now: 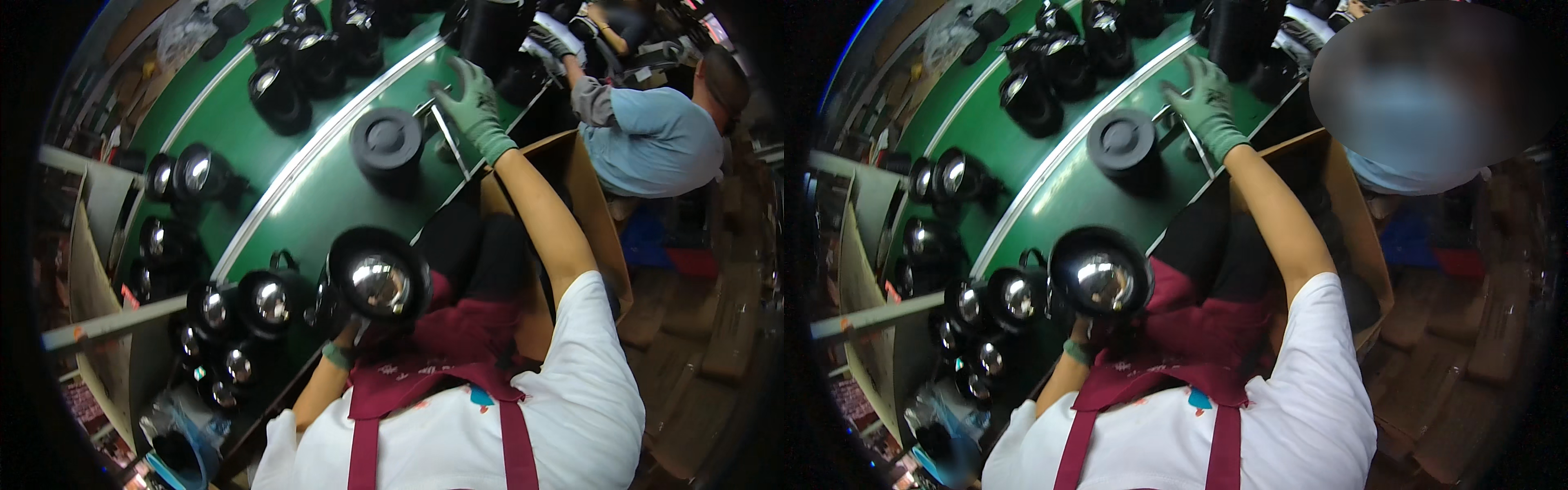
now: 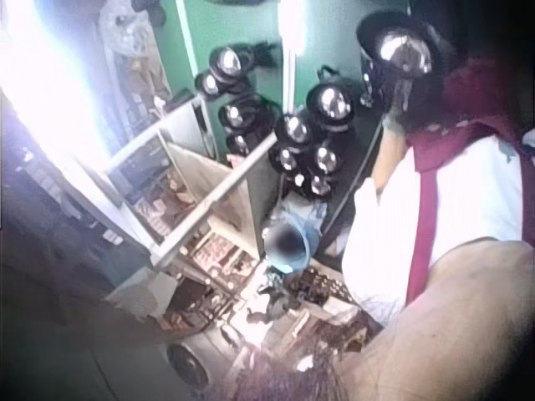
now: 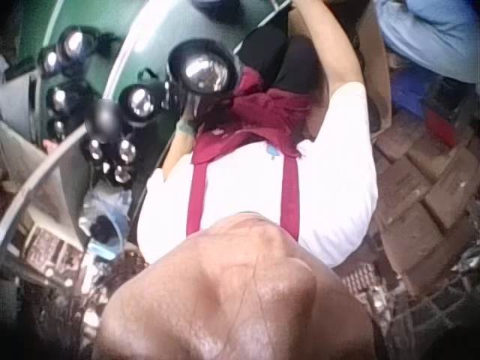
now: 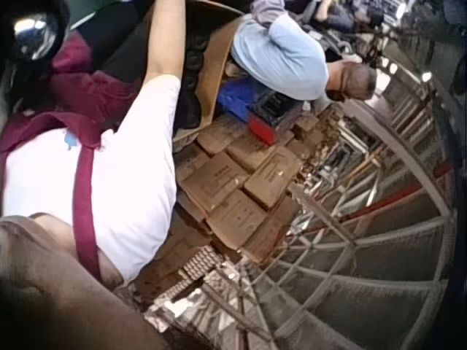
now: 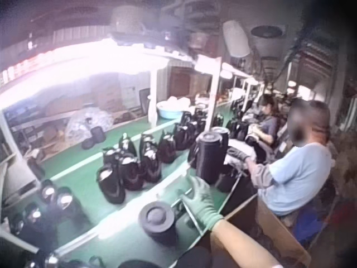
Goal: The person repeatedly picks up black kettle bodies and lids from a green workbench, aligns and presses the lids onto the bodies, and places the assembled units back on the bench. The process is repeated for multiple units in a continuous assembly-line manner.
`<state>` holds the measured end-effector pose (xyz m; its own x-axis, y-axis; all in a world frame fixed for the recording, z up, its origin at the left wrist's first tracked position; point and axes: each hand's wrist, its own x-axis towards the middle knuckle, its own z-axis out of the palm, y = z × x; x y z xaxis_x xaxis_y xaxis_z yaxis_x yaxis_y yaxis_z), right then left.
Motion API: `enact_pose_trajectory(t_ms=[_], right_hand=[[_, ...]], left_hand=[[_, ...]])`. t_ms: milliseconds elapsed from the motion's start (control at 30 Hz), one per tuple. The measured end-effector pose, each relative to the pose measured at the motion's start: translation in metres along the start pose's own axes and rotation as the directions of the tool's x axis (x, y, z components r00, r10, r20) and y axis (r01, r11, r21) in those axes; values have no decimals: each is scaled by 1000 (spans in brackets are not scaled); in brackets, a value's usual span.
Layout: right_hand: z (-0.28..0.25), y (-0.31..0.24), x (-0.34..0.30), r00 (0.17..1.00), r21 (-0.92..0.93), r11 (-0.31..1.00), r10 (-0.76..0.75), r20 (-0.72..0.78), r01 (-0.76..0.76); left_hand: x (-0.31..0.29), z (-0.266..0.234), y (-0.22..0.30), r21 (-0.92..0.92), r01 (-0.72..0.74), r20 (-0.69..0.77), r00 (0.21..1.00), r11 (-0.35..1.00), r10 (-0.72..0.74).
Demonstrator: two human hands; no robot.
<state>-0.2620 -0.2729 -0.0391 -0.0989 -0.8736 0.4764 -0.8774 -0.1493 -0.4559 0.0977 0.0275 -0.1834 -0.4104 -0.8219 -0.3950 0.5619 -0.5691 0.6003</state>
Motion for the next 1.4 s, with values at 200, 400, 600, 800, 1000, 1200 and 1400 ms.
enact_pose_trajectory(t_ms=[200, 400, 600, 800, 1000, 1200, 1400], right_hand=[[-9, 228, 12, 939, -605, 730, 331, -94, -318], [-20, 267, 30, 979, -670, 724, 201, -22, -164], [-75, 177, -63, 784, 818, 309, 569, 250, -485], [-137, 132, -330, 612, 622, 190, 530, 587, -760], [-93, 131, -427, 768, 44, 770, 628, 124, -636], [-93, -2, -366, 858, -430, 859, 423, 290, -278], [-130, -29, -314, 848, 789, 350, 376, 375, -504]], left_hand=[[20, 3, 4, 335, 152, -183, 979, 930, -94], [16, 9, 0, 444, 208, -235, 966, 871, -111], [8, 18, 12, 541, 172, -194, 978, 823, -76], [28, 25, 23, 554, 98, -94, 994, 827, -54], [21, 27, 14, 591, 23, 8, 999, 806, -34], [-6, 17, -12, 611, -56, 111, 994, 789, -16], [-3, -19, 3, 629, -364, 419, 903, 687, 95]])
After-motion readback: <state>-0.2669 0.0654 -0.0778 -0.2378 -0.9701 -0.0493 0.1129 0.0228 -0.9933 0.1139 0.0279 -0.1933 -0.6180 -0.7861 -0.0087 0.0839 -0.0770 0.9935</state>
